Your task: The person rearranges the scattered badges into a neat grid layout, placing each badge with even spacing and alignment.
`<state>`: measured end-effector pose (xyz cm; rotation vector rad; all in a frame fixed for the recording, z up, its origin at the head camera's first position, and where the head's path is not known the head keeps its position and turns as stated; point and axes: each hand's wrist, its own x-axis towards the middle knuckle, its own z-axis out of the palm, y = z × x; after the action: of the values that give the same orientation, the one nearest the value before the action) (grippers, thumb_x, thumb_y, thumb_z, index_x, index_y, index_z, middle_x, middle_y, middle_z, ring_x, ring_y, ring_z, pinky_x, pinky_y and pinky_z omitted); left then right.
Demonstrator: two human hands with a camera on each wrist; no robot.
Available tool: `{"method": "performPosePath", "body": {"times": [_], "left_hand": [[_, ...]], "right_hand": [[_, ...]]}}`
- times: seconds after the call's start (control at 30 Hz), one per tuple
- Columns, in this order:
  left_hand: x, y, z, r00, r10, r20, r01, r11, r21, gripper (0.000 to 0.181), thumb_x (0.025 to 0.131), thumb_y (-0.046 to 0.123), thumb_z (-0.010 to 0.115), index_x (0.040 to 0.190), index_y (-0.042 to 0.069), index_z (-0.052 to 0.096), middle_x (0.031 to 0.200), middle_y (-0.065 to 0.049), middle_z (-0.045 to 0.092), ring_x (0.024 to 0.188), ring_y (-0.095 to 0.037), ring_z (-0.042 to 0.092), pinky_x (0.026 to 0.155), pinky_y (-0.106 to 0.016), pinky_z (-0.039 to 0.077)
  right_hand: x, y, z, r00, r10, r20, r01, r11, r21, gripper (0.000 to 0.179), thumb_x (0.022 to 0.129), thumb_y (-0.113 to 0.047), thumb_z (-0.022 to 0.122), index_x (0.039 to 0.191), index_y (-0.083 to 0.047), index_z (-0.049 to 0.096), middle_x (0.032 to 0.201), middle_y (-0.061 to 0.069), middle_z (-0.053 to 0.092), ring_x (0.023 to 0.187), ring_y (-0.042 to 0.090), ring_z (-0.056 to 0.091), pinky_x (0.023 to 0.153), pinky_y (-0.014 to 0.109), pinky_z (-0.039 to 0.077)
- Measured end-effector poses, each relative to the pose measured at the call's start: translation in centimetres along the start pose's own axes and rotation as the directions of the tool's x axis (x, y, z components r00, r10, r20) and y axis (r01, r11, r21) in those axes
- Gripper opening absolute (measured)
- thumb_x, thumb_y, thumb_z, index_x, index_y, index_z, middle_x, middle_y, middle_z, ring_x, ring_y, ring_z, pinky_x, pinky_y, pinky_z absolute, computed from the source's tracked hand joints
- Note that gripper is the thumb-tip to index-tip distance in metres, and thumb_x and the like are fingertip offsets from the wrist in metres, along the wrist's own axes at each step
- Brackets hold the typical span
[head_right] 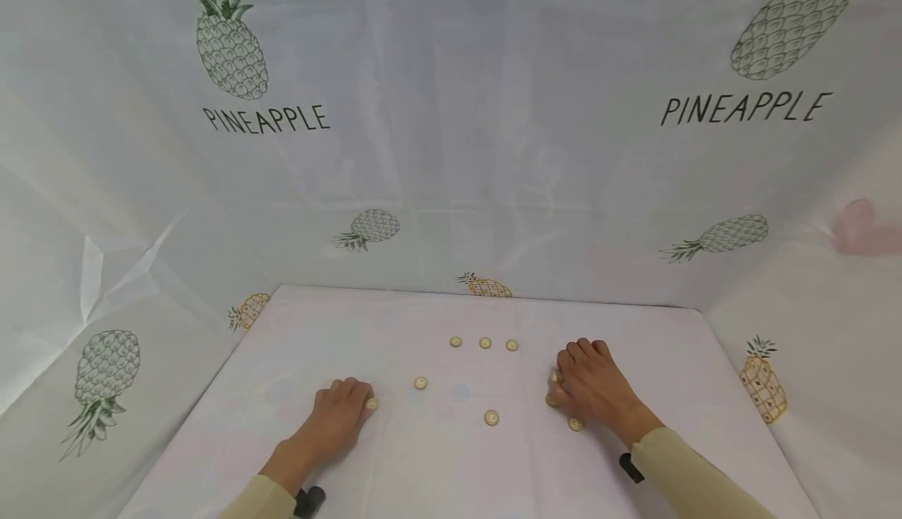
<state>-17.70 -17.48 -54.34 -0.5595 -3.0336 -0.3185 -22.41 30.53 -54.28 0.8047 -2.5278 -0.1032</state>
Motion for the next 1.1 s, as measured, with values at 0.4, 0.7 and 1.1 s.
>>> {"method": "performPosePath", "body": {"times": [0.4,0.7,1.1], "left_hand": [[0.2,0.1,-0.2,1.000,0.001,-0.010,0.000,1.000,0.015,0.015,0.105,0.025,0.067,0.109,0.015,0.058,0.106,-0.002,0.057,0.096,-0.019,0.049,0.087,-0.050,0.044],[0.2,0.1,-0.1,1.000,-0.007,0.003,0.007,1.000,0.007,0.014,0.104,0.024,0.068,0.109,0.016,0.058,0.106,0.000,0.056,0.096,-0.020,0.048,0.088,-0.051,0.044],[0.1,-0.2,0.2,1.000,-0.002,-0.011,0.003,1.000,0.021,0.017,0.103,0.025,0.070,0.109,0.015,0.058,0.105,-0.001,0.056,0.097,-0.020,0.049,0.087,-0.051,0.044]], "right_hand": [[3.1,-1.6,0.9,0.998,0.023,0.050,-0.024,0.999,0.025,0.022,0.089,-0.031,0.066,0.087,-0.011,0.057,0.084,0.000,0.050,0.084,0.021,0.045,0.084,0.046,0.040],[5.3,-3.2,1.6,0.990,0.037,0.136,-0.051,0.993,0.106,0.022,0.092,-0.032,0.072,0.089,-0.014,0.059,0.087,-0.002,0.054,0.089,0.021,0.047,0.088,0.046,0.040],[6.2,-4.0,2.8,0.984,0.050,0.172,-0.072,0.989,0.128,0.020,0.089,-0.030,0.070,0.084,-0.017,0.055,0.082,-0.005,0.050,0.085,0.018,0.045,0.085,0.044,0.039]]}}
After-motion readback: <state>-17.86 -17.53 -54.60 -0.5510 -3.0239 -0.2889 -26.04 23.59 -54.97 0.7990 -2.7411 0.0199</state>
